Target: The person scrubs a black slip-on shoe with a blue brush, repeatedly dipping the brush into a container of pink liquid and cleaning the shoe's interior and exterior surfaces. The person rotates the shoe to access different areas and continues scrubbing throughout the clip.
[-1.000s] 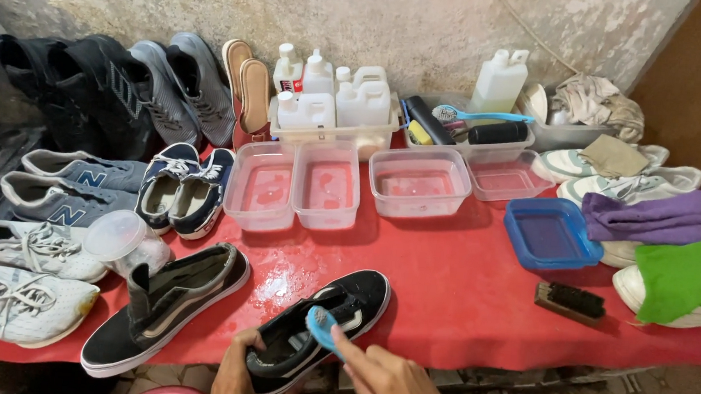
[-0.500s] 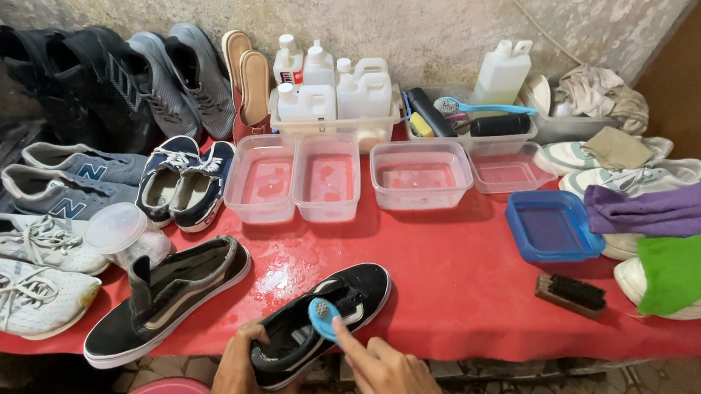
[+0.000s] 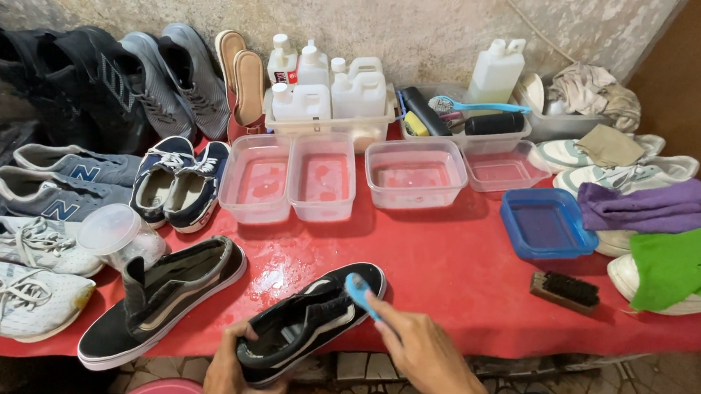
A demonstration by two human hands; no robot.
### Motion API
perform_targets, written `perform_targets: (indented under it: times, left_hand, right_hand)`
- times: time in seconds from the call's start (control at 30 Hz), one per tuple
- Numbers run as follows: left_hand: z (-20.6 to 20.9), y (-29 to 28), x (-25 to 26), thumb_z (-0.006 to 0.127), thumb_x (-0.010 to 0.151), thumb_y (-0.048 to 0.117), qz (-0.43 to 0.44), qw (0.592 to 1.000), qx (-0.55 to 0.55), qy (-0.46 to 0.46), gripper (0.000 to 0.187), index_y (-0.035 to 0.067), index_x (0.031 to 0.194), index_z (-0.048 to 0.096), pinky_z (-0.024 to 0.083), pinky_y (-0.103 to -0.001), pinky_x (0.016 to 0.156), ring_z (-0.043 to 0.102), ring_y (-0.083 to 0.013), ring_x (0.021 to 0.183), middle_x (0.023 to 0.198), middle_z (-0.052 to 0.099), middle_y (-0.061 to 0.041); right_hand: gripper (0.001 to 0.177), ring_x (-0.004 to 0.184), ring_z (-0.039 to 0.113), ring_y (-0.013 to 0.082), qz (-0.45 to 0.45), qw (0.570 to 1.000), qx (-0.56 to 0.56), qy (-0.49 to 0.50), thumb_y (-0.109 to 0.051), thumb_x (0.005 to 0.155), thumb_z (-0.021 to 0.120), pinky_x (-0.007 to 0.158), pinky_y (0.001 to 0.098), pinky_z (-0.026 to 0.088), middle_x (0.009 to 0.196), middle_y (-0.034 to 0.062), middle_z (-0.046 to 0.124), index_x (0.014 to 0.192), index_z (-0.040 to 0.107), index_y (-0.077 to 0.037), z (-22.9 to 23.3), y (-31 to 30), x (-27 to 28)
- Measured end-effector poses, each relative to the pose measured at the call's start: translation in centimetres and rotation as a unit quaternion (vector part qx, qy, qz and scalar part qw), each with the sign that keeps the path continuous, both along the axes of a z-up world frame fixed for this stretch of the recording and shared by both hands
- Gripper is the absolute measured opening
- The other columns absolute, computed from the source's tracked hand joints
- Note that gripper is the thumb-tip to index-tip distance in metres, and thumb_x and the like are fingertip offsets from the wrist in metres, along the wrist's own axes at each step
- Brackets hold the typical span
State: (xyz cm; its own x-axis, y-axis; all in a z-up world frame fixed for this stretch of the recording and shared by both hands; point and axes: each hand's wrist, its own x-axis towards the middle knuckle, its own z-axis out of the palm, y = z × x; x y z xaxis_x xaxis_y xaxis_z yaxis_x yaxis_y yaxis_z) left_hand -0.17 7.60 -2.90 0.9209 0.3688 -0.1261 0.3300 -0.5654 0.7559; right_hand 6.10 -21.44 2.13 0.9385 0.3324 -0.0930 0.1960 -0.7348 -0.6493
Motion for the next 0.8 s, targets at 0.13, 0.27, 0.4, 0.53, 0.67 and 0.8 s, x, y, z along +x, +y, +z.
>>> perform_targets:
  times: [0.13,0.27,0.4,0.53,0.67,0.8]
  left_hand:
    - [-0.3,0.0,0.0,0.092,0.049,0.033,0.023,0.999,-0.001,0.022,0.072,0.035,0.108,0.052,0.059,-0.038,0.082,0.081,-0.0228,0.095,0.115,0.079,0.006]
    - [-1.5,1.1,-0.3,0.094,0.054,0.031,-0.082,0.989,0.045,-0.117,0.072,0.030,0.114,0.053,0.058,-0.034,0.083,0.074,-0.0176,0.106,0.131,0.071,0.013]
    - [-1.4,1.3,0.3,0.084,0.065,0.016,-0.204,0.918,0.133,-0.314,0.072,0.013,0.132,0.058,0.048,-0.036,0.108,0.061,-0.0260,0.132,0.143,0.063,-0.011]
    - [0.3,0.7,-0.4,0.073,0.076,0.038,-0.187,0.910,0.165,-0.331,0.063,0.015,0.133,0.061,0.048,-0.033,0.105,0.062,-0.0221,0.131,0.143,0.064,-0.004]
    - [0.6,0.2,-0.2,0.058,0.089,0.055,-0.213,0.874,0.211,-0.383,0.063,0.011,0.133,0.062,0.047,-0.037,0.109,0.061,-0.0253,0.129,0.142,0.064,-0.007]
    - [0.3,0.8,-0.1,0.046,0.095,0.063,-0.229,0.857,0.248,-0.390,0.066,0.012,0.134,0.062,0.046,-0.039,0.109,0.058,-0.0259,0.132,0.146,0.062,-0.006]
  right_hand:
    - [0.057,0.070,0.062,0.0445,-0.023,0.993,-0.109,-0.031,-0.026,0.101,0.048,0.066,0.0574,0.047,0.073,0.0143,0.060,0.157,0.040,-0.033,-0.9,0.0,0.2]
    - [0.055,0.073,0.064,0.0381,-0.001,1.000,-0.030,0.000,-0.026,0.101,0.051,0.068,0.0481,0.046,0.079,0.0144,0.065,0.155,0.046,-0.035,-0.9,-0.3,0.5]
    - [0.056,0.074,0.065,0.0478,-0.007,0.995,-0.092,-0.036,-0.024,0.101,0.050,0.067,0.0603,0.047,0.078,0.0168,0.064,0.156,0.042,-0.032,-1.4,-0.1,0.7]
    - [0.052,0.092,0.069,0.0462,0.007,1.000,0.006,-0.010,-0.026,0.100,0.054,0.070,0.0506,0.048,0.104,0.0210,0.075,0.152,0.051,-0.033,-1.0,-0.2,0.7]
    - [0.053,0.074,0.067,0.0432,-0.030,0.998,-0.032,-0.050,-0.025,0.101,0.051,0.065,0.0529,0.047,0.081,0.0175,0.066,0.153,0.047,-0.029,-1.3,-0.3,0.8]
    - [0.052,0.078,0.067,0.0448,-0.048,0.998,-0.035,-0.023,-0.029,0.100,0.051,0.066,0.0557,0.045,0.084,0.0172,0.069,0.152,0.050,-0.034,-1.3,-0.3,1.2]
